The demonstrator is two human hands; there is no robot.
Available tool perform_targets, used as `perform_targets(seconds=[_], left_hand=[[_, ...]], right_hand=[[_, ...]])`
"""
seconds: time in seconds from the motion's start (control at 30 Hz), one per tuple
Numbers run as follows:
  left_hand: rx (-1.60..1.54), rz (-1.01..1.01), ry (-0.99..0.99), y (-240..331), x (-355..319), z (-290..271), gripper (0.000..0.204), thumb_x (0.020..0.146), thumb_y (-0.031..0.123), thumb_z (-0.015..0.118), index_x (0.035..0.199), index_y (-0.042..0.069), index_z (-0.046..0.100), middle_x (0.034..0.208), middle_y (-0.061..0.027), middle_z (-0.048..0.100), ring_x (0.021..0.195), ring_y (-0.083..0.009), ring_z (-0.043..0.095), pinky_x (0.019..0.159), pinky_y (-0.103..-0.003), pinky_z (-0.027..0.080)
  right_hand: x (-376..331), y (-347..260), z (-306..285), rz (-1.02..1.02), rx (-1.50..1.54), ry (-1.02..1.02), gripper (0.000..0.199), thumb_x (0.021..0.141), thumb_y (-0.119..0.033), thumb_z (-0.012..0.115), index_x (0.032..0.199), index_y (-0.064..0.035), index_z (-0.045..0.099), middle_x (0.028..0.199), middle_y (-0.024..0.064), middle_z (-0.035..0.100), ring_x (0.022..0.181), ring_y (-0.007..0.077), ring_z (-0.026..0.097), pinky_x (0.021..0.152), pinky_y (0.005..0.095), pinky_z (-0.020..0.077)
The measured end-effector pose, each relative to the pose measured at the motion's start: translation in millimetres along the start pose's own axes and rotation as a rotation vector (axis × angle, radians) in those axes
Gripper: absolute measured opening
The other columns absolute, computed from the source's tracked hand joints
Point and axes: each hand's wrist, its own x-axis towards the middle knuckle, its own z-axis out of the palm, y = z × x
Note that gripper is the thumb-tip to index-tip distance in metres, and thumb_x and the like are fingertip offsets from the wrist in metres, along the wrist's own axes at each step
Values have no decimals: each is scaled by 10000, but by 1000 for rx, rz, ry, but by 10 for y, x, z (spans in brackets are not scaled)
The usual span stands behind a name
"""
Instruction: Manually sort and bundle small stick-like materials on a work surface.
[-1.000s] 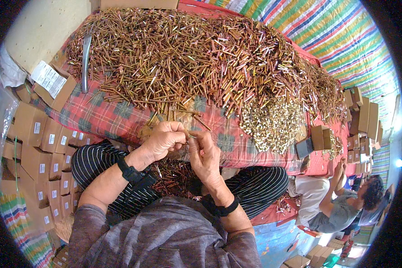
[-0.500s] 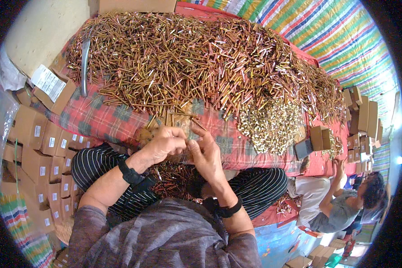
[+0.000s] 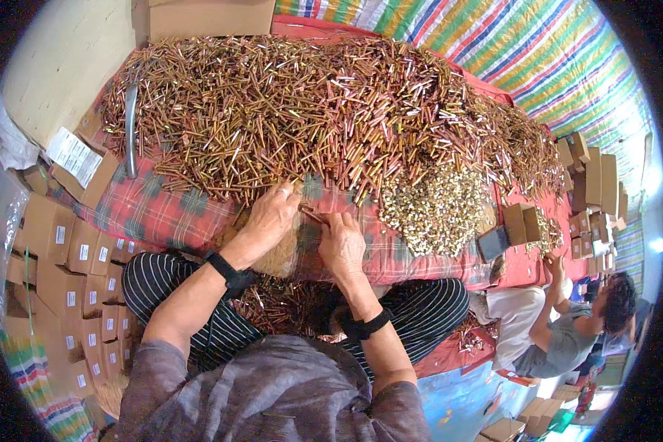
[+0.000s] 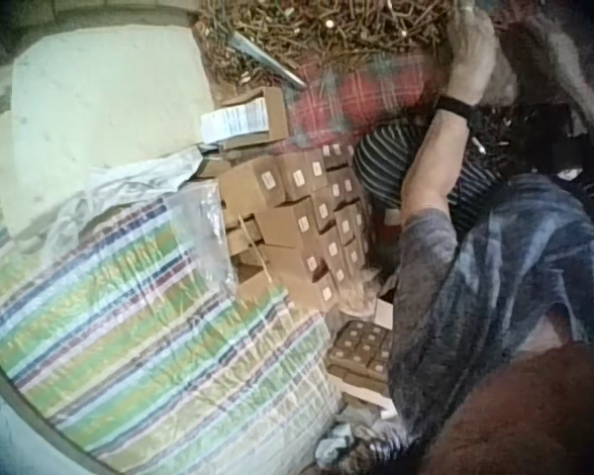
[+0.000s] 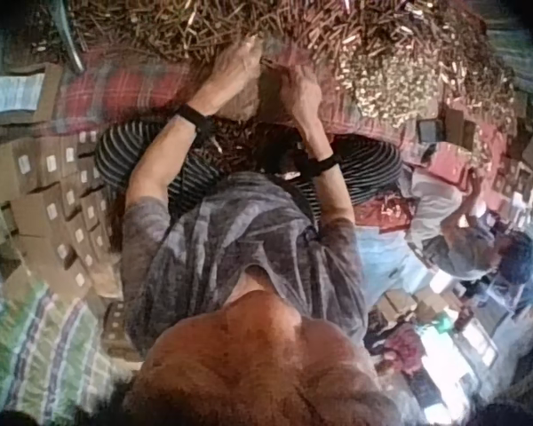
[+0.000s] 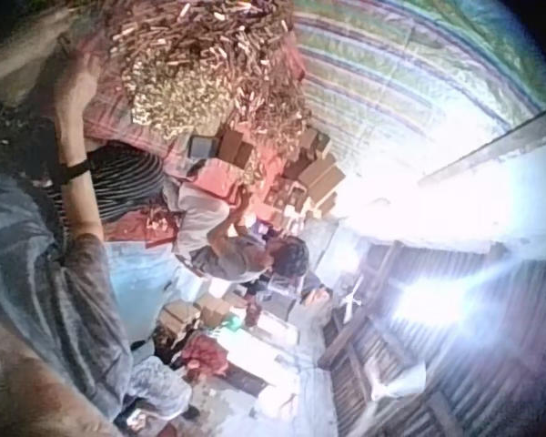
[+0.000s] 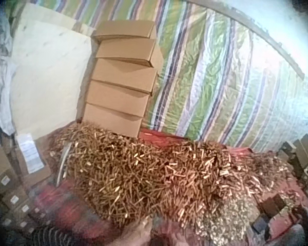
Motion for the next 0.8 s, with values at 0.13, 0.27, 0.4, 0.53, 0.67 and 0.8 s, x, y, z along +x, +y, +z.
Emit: perform_targets(seconds=[0.13,0.27,0.4,0.53,0.67,0.8], left_hand=[[15,-47,132,-87,-54,58,105,732,44,591,821,-13,584,919,-173,618,810,-301,614,668,-345,518],[-708,-577,204,46,-54,-228,107,692,80,645,753,22,579,629,-88,603,569,-176,594,560,-301,463],[-527,-541,-2,-5,-166,-163,103,698,88,644,758,15,603,741,-146,639,651,-259,624,588,-337,477],[-449,-332,-57,-16,-212,-150,135,725,87,597,826,15,651,739,-204,626,689,-350,613,626,-388,487],[-746,-560,-134,-4,-191,-207,143,802,110,596,888,7,643,748,-98,642,671,-181,601,617,-292,471],[-1250,-639,-139,81,-175,-299,141,863,129,582,927,15,634,765,30,600,704,-37,514,627,-194,426]], right_hand=[[135,146,-44,-33,7,98,137,789,-141,619,845,-27,569,809,169,570,752,361,565,644,438,455],[427,406,-107,132,-118,222,204,777,-166,644,839,9,559,766,206,565,699,383,571,610,446,462],[571,572,7,115,-123,213,207,757,-156,648,832,10,550,776,209,567,707,388,569,619,447,464],[503,502,-57,215,-207,162,151,748,-122,614,826,-12,545,805,187,569,743,366,573,634,436,469],[287,213,-221,118,-235,182,88,763,-94,573,825,-38,548,793,153,565,761,338,578,634,430,470],[81,-127,-290,45,-79,-25,115,753,-61,570,863,-67,537,807,139,548,780,340,568,646,424,472]])
